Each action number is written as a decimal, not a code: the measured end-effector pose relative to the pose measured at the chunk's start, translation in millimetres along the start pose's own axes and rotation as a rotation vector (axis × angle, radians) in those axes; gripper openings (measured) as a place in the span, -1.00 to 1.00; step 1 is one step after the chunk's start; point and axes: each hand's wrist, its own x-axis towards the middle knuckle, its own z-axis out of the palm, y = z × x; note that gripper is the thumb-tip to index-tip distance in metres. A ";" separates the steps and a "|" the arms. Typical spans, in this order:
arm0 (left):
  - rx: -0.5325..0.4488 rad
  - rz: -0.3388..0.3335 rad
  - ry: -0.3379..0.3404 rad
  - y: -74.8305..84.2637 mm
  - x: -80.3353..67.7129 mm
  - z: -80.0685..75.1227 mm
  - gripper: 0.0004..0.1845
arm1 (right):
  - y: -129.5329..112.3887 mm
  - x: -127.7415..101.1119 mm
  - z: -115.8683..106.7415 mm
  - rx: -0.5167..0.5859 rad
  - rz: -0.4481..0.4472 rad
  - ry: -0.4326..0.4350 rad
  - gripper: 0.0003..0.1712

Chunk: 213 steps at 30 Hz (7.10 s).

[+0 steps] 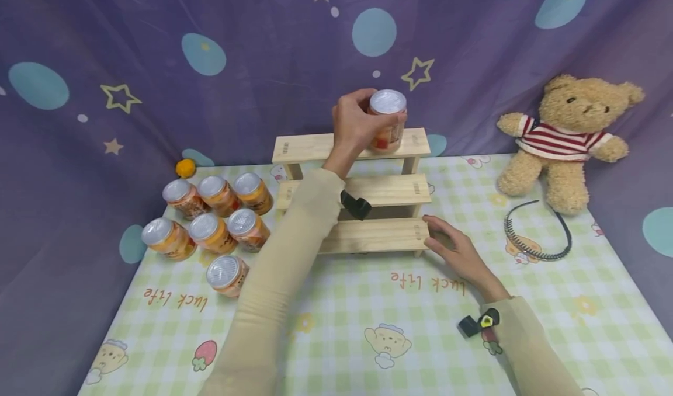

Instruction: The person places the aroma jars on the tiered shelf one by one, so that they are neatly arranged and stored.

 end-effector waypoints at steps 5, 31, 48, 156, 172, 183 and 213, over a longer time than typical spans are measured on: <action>-0.001 0.005 0.002 -2.7 0.6 1.3 -0.31 | -1.3 -0.2 -0.1 0.001 0.002 -0.004 -0.39; 0.046 0.036 -0.127 -8.3 -15.9 -40.8 -0.13 | 0.5 -0.1 1.6 -0.004 -0.018 0.011 -0.39; -0.027 0.062 -0.050 -38.1 -56.4 -94.0 -0.22 | 0.6 -0.4 1.0 -0.007 -0.019 0.008 -0.40; 0.009 -0.228 0.254 -220.7 -254.3 -202.6 -0.30 | -0.6 -0.2 0.0 -0.007 0.017 -0.004 -0.40; -0.047 -0.302 0.285 -208.4 -248.5 -202.9 -0.30 | 0.6 0.6 0.2 0.004 0.017 -0.007 -0.39; -0.065 -0.267 0.309 -179.3 -234.8 -208.7 -0.33 | 1.3 1.4 -0.3 0.008 0.016 -0.010 -0.39; -0.125 -0.103 0.229 -91.8 -171.6 -193.3 -0.34 | 2.4 1.4 0.6 -0.016 -0.001 -0.004 -0.38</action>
